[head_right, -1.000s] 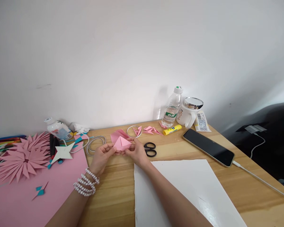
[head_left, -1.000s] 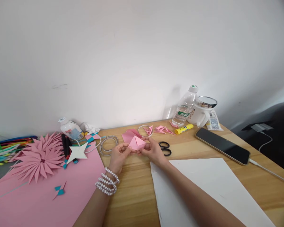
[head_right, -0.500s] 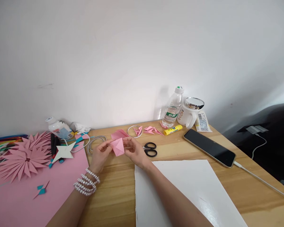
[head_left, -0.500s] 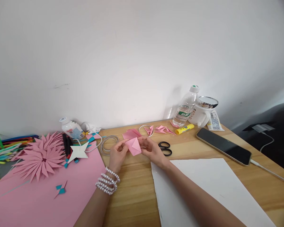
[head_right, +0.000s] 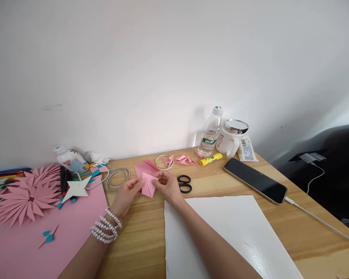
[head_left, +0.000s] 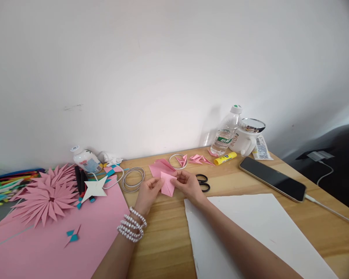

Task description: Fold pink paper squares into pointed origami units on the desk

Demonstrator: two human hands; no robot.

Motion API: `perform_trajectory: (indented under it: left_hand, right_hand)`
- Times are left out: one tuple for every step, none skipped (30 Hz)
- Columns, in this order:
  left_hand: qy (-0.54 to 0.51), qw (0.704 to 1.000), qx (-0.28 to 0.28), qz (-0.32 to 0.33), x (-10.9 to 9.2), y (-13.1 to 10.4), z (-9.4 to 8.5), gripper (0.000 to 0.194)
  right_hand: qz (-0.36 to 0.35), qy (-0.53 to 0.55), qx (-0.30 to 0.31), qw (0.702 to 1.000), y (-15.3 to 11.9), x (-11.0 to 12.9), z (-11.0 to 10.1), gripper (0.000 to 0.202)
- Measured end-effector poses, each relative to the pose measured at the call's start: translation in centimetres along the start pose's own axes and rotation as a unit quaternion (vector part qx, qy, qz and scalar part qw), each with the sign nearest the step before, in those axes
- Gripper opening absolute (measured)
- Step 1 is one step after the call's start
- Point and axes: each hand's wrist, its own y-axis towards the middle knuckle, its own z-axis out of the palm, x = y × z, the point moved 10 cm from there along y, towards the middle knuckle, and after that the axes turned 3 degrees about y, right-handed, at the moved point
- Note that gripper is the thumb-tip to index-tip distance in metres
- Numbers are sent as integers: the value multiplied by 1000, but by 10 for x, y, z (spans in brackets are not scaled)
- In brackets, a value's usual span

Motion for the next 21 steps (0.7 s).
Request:
perform_trajectory:
  left_hand:
    - [0, 1000, 12, -7, 1, -1, 3, 28]
    - [-2, 1000, 16, -13, 2, -2, 5, 27]
    - [-4, 1000, 15, -18, 2, -3, 6, 27]
    - [-4, 1000, 10, -22, 3, -4, 5, 27]
    - [0, 1000, 3, -23, 3, -4, 5, 26]
    - [12, 1000, -6, -19, 2, -4, 3, 26]
    - [32, 999, -16, -10, 1, -4, 1, 26]
    - [59, 998, -28, 4, -2, -3, -1, 27]
    - [87, 995, -40, 21, -4, -3, -3, 27]
    - [112, 992, -52, 39, -7, -2, -6, 27]
    - [130, 988, -60, 53, -9, -2, -7, 26]
    - [140, 986, -67, 63, -10, -2, -9, 25]
    - [143, 985, -71, 67, -10, -2, -10, 24]
    - [143, 985, -75, 67, -10, -2, -11, 22]
    - [140, 985, -81, 65, -9, -2, -13, 21]
    - [134, 985, -86, 62, -9, -2, -14, 21]
    - [125, 986, -90, 58, -8, -2, -16, 21]
    - [113, 988, -89, 54, -7, -1, -16, 21]
    - [99, 990, -85, 50, -6, -1, -16, 22]
    - [86, 992, -79, 46, -4, -1, -15, 22]
    - [78, 993, -73, 44, -3, 0, -14, 23]
  right_hand:
    - [-4, -8, -4, 1000, 0, 1, -1, 22]
    - [-7, -20, -7, 1000, 0, 2, -1, 21]
    - [-11, -36, -11, 999, 0, 2, -2, 20]
    - [-17, -55, -17, 998, -1, 3, -3, 18]
    - [-23, -78, -23, 996, -1, 4, -4, 17]
    - [-31, -102, -30, 994, -2, 6, -4, 16]
    - [-39, -127, -35, 990, -3, 8, -4, 14]
    - [-50, -151, -41, 986, -5, 10, -4, 13]
    - [-64, -175, -46, 981, -6, 13, -3, 12]
    - [-80, -199, -51, 976, -8, 16, -2, 11]
    - [-97, -220, -54, 969, -10, 20, 0, 10]
    - [-113, -237, -55, 963, -11, 23, 2, 10]
    - [-124, -247, -52, 960, -13, 25, 4, 10]
    - [-129, -248, -46, 959, -13, 26, 6, 11]
    - [-126, -237, -35, 963, -13, 25, 8, 11]
    - [-116, -218, -23, 969, -12, 23, 10, 11]
    - [-102, -193, -13, 976, -10, 19, 10, 11]
    - [-84, -168, -5, 982, -9, 16, 10, 13]
    - [-67, -145, -2, 987, -8, 12, 9, 14]
    - [-53, -130, -5, 990, -7, 9, 8, 15]
    - [-45, -125, -11, 991, -6, 8, 6, 14]
